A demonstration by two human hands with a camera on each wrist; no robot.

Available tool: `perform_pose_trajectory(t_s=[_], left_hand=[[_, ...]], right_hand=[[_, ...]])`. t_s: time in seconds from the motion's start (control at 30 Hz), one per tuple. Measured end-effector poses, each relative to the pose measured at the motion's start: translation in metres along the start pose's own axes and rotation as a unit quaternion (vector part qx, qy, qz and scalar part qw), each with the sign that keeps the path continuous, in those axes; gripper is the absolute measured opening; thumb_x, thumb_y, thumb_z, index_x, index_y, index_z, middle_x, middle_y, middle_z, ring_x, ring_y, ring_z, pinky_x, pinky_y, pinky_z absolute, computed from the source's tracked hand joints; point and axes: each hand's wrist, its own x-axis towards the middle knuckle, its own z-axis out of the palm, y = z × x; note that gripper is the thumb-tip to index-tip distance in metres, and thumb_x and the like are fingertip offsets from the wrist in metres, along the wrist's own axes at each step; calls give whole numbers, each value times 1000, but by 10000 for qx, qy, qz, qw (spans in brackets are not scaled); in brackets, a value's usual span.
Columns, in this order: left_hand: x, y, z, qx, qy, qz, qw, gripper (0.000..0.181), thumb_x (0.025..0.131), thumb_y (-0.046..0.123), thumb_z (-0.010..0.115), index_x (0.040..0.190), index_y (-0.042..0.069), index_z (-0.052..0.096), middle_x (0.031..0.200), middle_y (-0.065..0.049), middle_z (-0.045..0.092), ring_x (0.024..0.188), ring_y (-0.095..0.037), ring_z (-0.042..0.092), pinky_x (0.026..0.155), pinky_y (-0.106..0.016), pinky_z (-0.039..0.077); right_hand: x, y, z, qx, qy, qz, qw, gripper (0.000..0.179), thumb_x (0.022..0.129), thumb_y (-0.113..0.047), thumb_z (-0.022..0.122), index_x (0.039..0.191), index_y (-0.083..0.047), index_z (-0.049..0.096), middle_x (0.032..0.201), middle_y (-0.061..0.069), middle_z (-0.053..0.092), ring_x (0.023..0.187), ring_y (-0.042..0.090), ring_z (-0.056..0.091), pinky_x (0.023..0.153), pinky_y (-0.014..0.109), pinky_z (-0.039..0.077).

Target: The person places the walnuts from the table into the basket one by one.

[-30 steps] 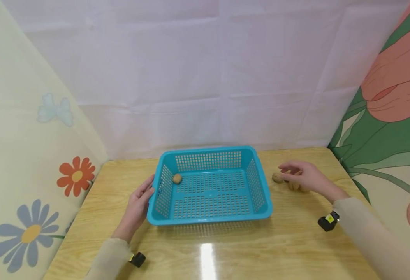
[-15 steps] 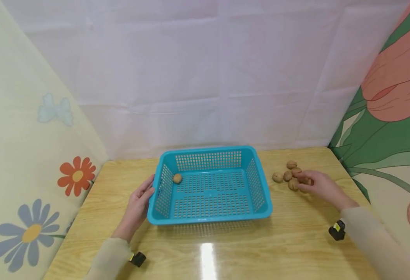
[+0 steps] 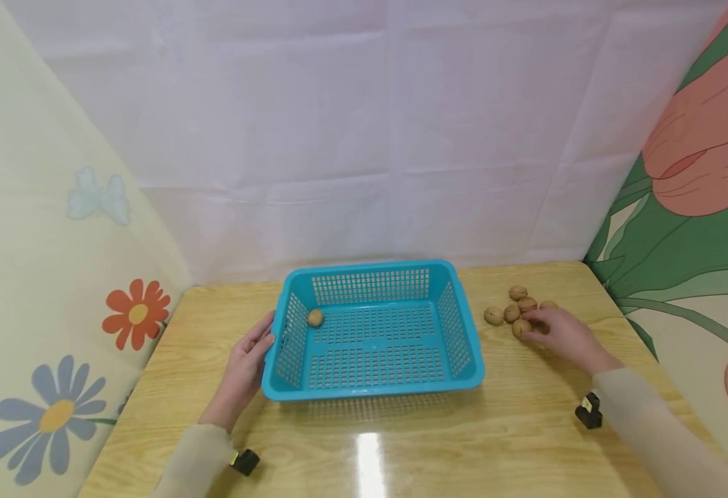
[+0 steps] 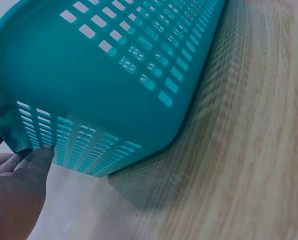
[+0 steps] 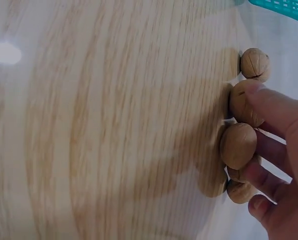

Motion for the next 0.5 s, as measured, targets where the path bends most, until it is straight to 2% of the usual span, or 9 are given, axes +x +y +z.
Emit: perform_pose_trajectory(t_s=[0.23,0.33,0.5], left_hand=[[1,-1,1,-107,-75,54,9999,62,111,15,49,165,0,21,170,-17,26,138,2,48,108,-20,46],[1,-1,0,-116,-30,28,9999,61,111,14,49,164,0,22,169,-17,27,133,6,50,107,-19,47],[1,-1,-1,-89,-7,-12,10000,61,111,15,49,164,0,23,169,-18,28,131,7,51,106,-19,48]], right_hand=[[0,-2,2,115,183,-135,9997,39,94,-15,79,124,8,70,115,24,72,104,45,67,87,58,56],[0,-9,-2,335,191,-86,9992,39,95,-16,77,126,7,69,117,25,72,105,44,67,84,51,58],[3,-27,-12,435,104,51,9990,40,98,-21,75,131,2,68,117,21,72,94,31,67,72,36,55]])
